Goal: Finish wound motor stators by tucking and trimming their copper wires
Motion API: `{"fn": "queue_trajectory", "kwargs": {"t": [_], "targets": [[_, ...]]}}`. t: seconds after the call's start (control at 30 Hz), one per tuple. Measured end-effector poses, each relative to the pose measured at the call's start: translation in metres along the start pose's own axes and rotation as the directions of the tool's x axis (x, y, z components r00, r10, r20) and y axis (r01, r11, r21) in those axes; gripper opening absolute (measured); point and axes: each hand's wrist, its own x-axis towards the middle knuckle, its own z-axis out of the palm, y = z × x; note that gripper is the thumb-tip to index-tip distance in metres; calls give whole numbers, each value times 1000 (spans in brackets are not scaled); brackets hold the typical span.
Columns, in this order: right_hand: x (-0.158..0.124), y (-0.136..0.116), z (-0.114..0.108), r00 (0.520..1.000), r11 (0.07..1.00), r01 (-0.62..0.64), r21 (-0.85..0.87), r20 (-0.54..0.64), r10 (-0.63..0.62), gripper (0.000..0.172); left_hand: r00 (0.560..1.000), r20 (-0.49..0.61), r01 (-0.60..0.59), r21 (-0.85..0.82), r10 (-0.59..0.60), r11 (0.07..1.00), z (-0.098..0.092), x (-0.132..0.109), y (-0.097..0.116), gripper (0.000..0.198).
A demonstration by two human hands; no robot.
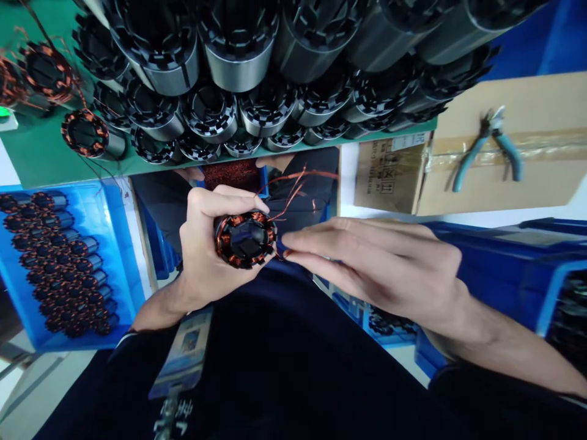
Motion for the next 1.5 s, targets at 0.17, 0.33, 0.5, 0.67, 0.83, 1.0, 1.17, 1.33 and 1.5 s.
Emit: {"fn": "queue_trajectory", "kwargs": {"t": [0.17,0.33,0.5,0.67,0.83,1.0,1.17,1.33,1.5], "targets": [[4,39,7,956,929,285,-238,-4,-294,20,981,-49,-190,-132,185,973,14,-1,-20,76],[3,51,-10,993,984,119,-135,28,-117,9,959,-178,-225,-8,220,974,20,-6,-43,56],[-1,2,-36,994,983,93,-156,-48,-101,22,974,-42,-216,145,224,965,7,-6,-33,63],[18,9,-5,987,972,-11,233,159,-27,14,952,116,-298,123,285,946,5,1,-17,67],[26,69,7,984,976,-4,217,174,-35,10,957,162,-273,219,241,937,6,-5,-26,54],[20,65,-8,1000,998,17,-53,12,-16,23,967,185,-247,478,178,843,1,-15,-38,44],[18,19,12,980,1000,5,-26,201,0,72,943,252,-324,549,218,770,5,-11,-24,41],[24,20,22,943,988,-107,113,326,65,47,938,225,-342,489,263,803,10,-7,-15,41],[28,14,-5,950,992,1,125,309,-40,20,931,47,-360,288,362,888,9,0,-12,65]]}}
